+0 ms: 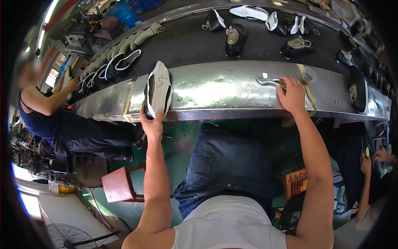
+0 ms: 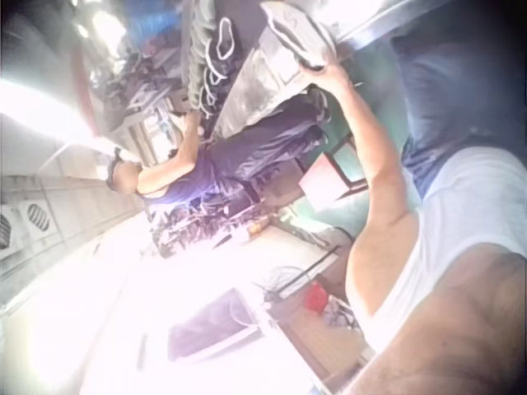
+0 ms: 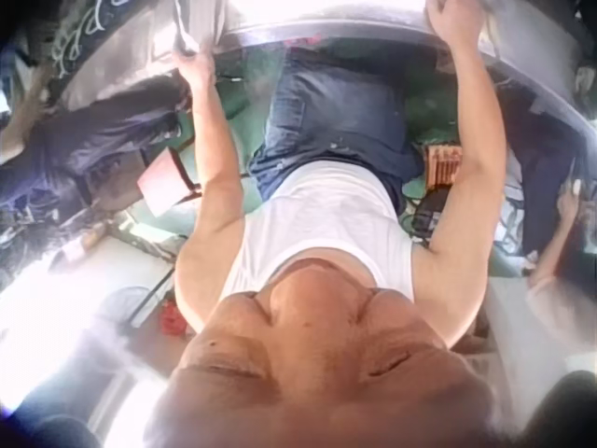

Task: Pulling the upper of a shoe tight over a last and trimming excess material using pliers and scissors.

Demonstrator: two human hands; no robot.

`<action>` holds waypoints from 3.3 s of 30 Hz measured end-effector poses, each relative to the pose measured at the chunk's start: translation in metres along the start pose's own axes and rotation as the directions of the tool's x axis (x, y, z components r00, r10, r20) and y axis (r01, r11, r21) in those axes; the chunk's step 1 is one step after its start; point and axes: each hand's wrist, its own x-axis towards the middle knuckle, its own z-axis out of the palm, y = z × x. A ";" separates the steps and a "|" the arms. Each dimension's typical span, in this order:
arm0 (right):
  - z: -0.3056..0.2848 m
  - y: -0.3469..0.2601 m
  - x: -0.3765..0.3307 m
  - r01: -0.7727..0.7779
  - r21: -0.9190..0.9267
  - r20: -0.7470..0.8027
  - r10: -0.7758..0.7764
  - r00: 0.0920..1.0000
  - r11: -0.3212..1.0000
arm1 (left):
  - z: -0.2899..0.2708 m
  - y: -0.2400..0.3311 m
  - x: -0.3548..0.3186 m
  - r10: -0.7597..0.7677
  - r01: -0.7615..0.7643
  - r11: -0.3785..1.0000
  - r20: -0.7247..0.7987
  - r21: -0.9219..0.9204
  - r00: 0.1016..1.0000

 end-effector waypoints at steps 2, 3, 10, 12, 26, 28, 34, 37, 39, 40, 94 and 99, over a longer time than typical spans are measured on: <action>-0.003 -0.002 0.003 -0.018 0.014 0.022 0.017 1.000 1.000 | -0.013 -0.001 -0.002 0.034 -0.034 0.999 -0.027 0.016 0.999; -0.004 -0.004 0.002 -0.034 0.020 0.054 0.033 0.998 0.999 | -0.021 0.001 -0.006 0.102 -0.103 0.992 0.010 0.075 0.995; -0.005 -0.005 0.001 -0.049 -0.028 0.088 0.051 0.995 0.998 | -0.087 0.127 -0.051 0.460 -0.459 0.885 0.006 -0.074 0.888; -0.004 -0.001 -0.001 -0.045 -0.079 0.089 0.052 0.995 0.996 | -0.088 0.151 -0.062 0.644 -0.647 0.755 -0.069 -0.103 0.762; -0.091 -0.042 -0.081 0.028 0.158 0.372 -0.086 0.924 0.987 | 0.055 0.008 -0.178 0.117 0.351 0.819 0.731 -0.454 0.673; -0.111 -0.072 -0.121 -0.336 0.354 0.562 0.088 0.822 0.873 | 0.063 0.005 -0.176 0.128 0.331 0.838 0.746 -0.434 0.654; -0.107 -0.133 -0.195 -0.781 0.385 0.922 -0.231 0.309 0.492 | 0.062 0.000 -0.168 0.156 0.282 0.879 0.793 -0.383 0.589; -0.079 -0.142 -0.209 -0.831 0.452 0.886 -0.272 0.376 0.325 | 0.060 -0.002 -0.167 0.151 0.232 0.912 0.802 -0.338 0.578; -0.067 -0.145 -0.204 -0.803 0.531 0.836 -0.323 0.443 0.272 | 0.059 -0.004 -0.169 0.085 0.375 0.867 0.839 -0.329 0.538; -0.067 -0.146 -0.200 -0.803 0.530 0.836 -0.327 0.440 0.274 | 0.057 -0.002 -0.167 0.082 0.376 0.866 0.836 -0.329 0.542; -0.116 -0.075 -0.222 -0.422 0.246 0.889 -0.029 0.457 0.872 | 0.045 -0.029 -0.258 -0.250 0.607 0.792 0.943 0.068 0.219; -0.101 -0.092 -0.209 0.257 0.288 0.702 -0.386 0.598 0.922 | 0.047 -0.006 -0.257 -0.237 0.603 0.792 0.957 0.092 0.166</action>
